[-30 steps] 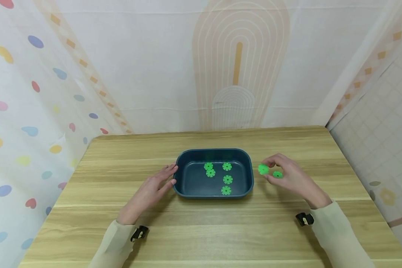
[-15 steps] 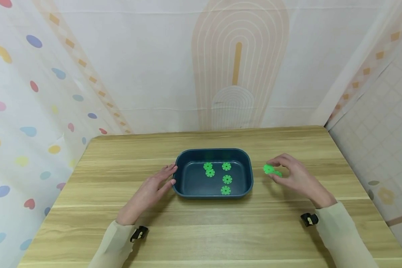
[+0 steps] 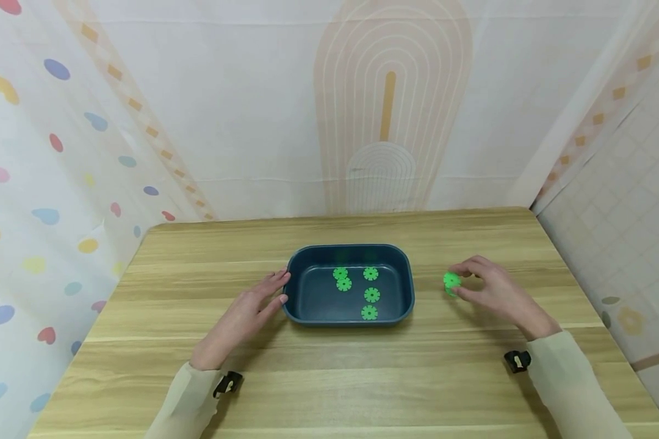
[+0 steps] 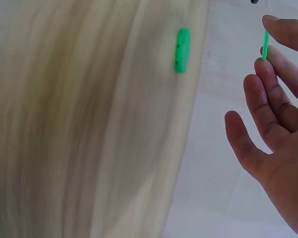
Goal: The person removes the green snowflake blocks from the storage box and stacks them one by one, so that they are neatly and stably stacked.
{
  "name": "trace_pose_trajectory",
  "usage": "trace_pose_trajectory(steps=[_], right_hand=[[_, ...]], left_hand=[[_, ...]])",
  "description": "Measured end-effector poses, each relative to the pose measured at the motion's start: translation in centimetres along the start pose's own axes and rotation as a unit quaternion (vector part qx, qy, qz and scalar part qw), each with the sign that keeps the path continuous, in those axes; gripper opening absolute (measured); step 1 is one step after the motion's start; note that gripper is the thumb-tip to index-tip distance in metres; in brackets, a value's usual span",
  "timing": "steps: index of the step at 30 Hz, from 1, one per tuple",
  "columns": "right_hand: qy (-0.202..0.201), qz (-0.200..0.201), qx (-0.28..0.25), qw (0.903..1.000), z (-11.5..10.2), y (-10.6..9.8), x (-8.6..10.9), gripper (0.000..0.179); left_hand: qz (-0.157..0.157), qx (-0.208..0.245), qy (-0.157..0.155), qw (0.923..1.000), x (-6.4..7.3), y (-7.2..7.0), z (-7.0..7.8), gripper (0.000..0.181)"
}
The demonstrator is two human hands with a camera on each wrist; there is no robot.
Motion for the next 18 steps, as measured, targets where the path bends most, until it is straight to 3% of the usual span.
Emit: trace_pose_trajectory(steps=[18], right_hand=[[0.057,-0.073,-0.013,0.9956,2.0,0.3,-0.4,0.030]], left_hand=[[0.005,-0.003,0.004,1.0000,-0.1,0.1,0.0,0.050]])
Point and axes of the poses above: each hand's wrist, its own x-axis away from the middle knuckle, its own y-axis out of the palm, z = x × y, the point moved 4 cm from there along -x, towards the middle knuckle, and after that the axes turned 5 degrees about -x, right-handed, at the moved point
